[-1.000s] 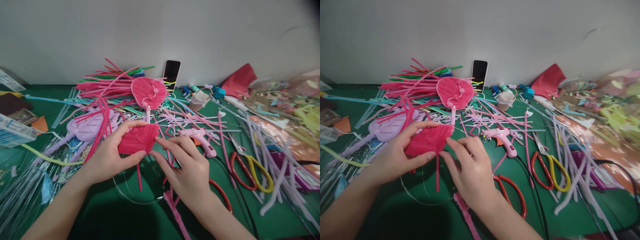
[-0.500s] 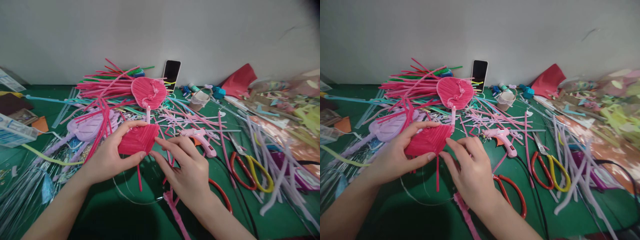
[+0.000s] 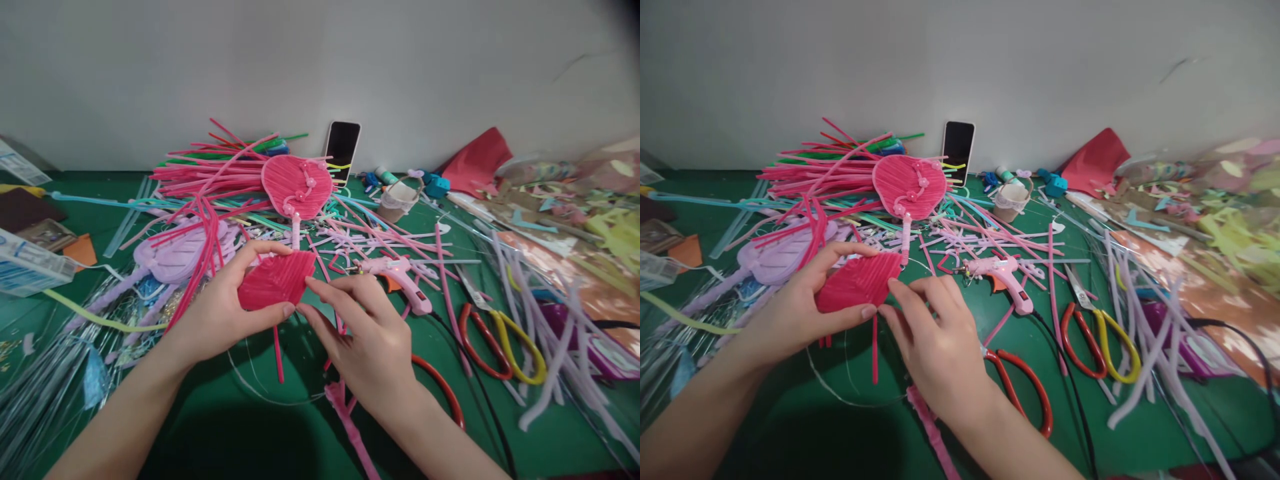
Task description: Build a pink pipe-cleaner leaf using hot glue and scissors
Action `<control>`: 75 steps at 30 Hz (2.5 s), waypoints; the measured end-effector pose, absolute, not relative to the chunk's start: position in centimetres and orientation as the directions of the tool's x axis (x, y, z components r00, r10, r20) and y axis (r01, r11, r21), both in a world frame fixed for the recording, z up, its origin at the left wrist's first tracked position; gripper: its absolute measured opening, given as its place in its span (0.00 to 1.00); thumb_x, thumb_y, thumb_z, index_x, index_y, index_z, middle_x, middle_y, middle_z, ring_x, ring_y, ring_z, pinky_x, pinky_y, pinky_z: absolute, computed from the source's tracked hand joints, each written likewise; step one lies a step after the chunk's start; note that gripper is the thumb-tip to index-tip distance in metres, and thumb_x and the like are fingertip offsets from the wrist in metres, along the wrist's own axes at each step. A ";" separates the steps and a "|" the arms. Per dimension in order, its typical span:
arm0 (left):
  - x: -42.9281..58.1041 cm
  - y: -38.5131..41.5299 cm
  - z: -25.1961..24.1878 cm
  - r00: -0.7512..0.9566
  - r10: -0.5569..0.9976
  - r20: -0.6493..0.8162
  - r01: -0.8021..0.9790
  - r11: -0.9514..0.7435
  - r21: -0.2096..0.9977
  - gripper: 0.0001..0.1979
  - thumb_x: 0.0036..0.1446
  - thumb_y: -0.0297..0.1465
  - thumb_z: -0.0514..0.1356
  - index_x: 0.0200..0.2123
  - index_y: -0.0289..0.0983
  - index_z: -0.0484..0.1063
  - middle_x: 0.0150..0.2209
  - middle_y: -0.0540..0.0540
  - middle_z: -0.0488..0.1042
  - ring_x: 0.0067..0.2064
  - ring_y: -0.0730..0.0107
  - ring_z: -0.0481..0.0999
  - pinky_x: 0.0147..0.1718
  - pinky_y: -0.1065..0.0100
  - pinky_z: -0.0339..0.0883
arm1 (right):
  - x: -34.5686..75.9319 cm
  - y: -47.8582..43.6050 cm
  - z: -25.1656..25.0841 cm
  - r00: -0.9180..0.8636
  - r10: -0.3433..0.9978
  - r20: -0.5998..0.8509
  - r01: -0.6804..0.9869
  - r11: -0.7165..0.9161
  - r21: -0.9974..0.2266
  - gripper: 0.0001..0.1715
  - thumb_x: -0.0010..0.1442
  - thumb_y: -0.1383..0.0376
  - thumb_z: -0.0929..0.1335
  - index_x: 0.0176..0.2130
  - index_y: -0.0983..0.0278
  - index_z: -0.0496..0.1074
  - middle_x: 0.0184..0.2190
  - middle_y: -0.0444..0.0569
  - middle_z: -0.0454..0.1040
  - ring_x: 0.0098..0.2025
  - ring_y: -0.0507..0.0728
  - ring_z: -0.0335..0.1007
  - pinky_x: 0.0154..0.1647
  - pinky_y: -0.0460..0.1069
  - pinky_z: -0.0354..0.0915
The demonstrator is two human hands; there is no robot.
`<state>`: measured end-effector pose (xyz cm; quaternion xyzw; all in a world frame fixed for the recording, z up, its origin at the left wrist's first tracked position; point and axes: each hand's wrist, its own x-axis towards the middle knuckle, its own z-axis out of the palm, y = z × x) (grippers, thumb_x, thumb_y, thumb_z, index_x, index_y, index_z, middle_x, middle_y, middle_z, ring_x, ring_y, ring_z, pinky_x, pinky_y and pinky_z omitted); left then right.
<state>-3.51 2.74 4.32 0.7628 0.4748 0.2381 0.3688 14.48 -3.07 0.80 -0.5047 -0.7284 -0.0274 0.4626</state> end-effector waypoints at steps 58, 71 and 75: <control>-3.7 2.3 4.0 0.476 0.876 0.076 0.503 -0.342 0.793 0.24 0.55 0.35 0.66 0.54 0.48 0.64 0.55 0.49 0.71 0.46 0.61 0.79 0.46 0.64 0.74 | 17.5 0.2 2.7 0.216 0.975 -0.055 0.002 -0.057 -0.998 0.23 0.54 0.47 0.72 0.26 0.62 0.67 0.21 0.40 0.67 0.24 0.49 0.62 0.27 0.45 0.60; -3.6 1.8 4.0 0.459 0.885 0.072 0.394 -0.275 0.877 0.25 0.51 0.34 0.68 0.53 0.48 0.66 0.48 0.49 0.75 0.38 0.65 0.80 0.33 0.70 0.76 | 18.2 -1.3 4.4 0.084 0.994 -0.072 -0.001 -0.072 -0.997 0.18 0.53 0.50 0.74 0.38 0.59 0.79 0.35 0.48 0.80 0.36 0.56 0.75 0.39 0.50 0.71; -3.5 1.8 4.0 0.470 0.877 0.104 0.386 -0.310 0.869 0.24 0.52 0.34 0.67 0.52 0.48 0.66 0.49 0.49 0.75 0.36 0.67 0.80 0.32 0.71 0.75 | 17.1 -1.3 4.6 -0.126 0.963 -0.238 0.077 -0.229 -0.970 0.17 0.45 0.52 0.78 0.29 0.61 0.79 0.27 0.46 0.78 0.30 0.53 0.71 0.31 0.47 0.66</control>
